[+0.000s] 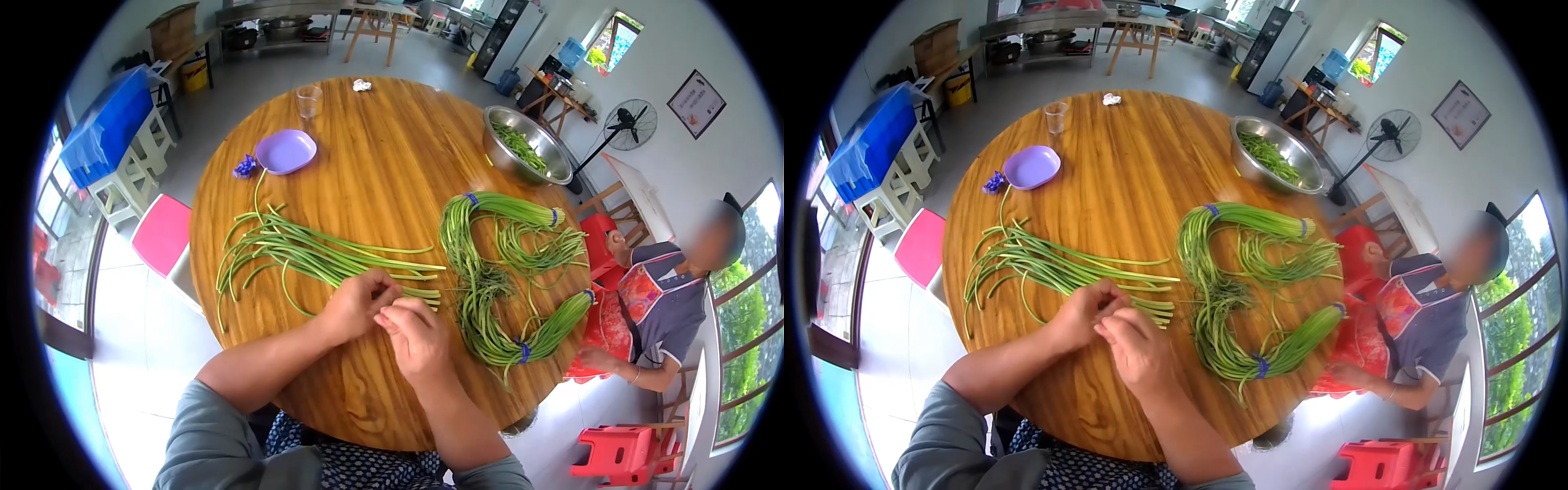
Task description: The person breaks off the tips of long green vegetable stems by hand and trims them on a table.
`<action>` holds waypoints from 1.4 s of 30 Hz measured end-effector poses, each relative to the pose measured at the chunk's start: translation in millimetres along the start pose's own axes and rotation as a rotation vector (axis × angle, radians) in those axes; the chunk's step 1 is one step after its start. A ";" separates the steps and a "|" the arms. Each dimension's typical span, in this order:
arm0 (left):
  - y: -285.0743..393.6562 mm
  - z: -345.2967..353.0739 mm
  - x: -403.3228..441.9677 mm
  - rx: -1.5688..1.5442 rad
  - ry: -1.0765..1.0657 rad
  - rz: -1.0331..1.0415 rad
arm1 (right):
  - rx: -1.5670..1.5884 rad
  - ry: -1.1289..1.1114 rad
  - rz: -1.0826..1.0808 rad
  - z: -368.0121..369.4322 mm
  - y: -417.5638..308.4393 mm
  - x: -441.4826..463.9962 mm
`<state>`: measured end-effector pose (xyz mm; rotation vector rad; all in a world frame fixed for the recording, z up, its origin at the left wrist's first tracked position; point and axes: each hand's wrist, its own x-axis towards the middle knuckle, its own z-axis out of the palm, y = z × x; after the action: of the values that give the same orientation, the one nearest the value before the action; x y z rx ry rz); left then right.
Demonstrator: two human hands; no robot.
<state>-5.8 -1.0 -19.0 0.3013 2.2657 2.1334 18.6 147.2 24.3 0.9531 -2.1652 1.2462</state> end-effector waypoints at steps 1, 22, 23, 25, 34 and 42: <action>12.6 -4.2 3.4 0.013 -0.033 -0.166 | 0.005 0.004 -0.004 0.1 -0.9 -2.9; 40.4 -4.7 -8.6 0.354 -0.126 0.084 | 1.035 0.259 0.834 -6.9 41.1 -8.3; 40.8 -3.9 -9.1 0.328 -0.116 0.097 | 1.048 0.273 0.879 -6.6 37.3 -6.9; 40.3 -3.7 -10.3 0.307 -0.101 0.106 | 1.067 0.282 0.925 -5.2 35.9 -6.6; 11.9 -1.5 -3.5 0.012 -0.089 -0.020 | -0.071 0.092 0.018 1.4 21.7 -1.0; 29.9 10.0 -9.3 0.215 0.077 0.107 | -0.032 0.175 0.161 1.1 25.5 -6.6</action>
<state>8.6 8.9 8.8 0.3570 2.5846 1.9806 3.5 157.3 5.2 0.6414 -2.1491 1.3128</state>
